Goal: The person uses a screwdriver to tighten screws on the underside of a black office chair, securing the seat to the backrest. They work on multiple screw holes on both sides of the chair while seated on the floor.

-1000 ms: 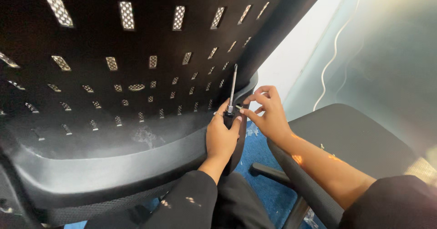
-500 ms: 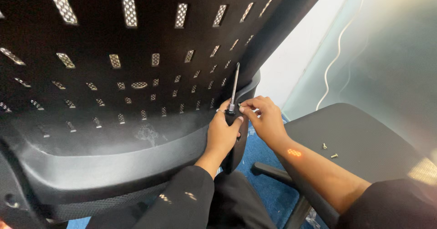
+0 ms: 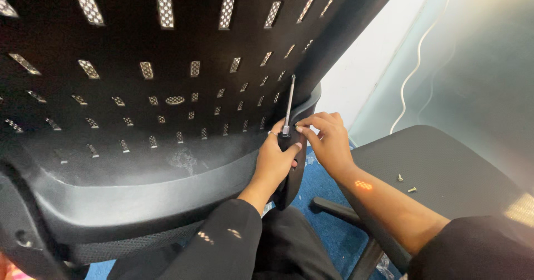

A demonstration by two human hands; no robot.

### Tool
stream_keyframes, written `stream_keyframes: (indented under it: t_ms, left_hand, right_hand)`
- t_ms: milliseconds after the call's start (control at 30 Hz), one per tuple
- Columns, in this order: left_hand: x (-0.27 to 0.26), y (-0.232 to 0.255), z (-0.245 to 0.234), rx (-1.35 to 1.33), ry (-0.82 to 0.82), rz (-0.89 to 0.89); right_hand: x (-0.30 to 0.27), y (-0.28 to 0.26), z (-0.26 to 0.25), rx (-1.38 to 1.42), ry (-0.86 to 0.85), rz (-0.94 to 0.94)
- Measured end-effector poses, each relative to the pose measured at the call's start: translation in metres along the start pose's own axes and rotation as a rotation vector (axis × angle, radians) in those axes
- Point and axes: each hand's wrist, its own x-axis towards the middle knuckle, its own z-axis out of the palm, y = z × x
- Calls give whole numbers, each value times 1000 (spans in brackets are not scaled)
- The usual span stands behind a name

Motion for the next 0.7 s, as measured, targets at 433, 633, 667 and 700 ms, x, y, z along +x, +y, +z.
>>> stream_keyframes:
  t_ms: [433, 633, 667, 700]
  left_hand:
    - [-9, 2, 2, 39, 55, -81]
    - [-13, -1, 1, 19, 77, -117]
    - [-15, -2, 2, 24, 97, -120]
    - [-16, -3, 2, 29, 117, -123]
  right_hand:
    - [30, 32, -2, 86, -51, 81]
    - [78, 44, -20, 289, -366, 71]
    - [85, 45, -22, 295, -397, 215]
    - [91, 46, -23, 300, -428, 359]
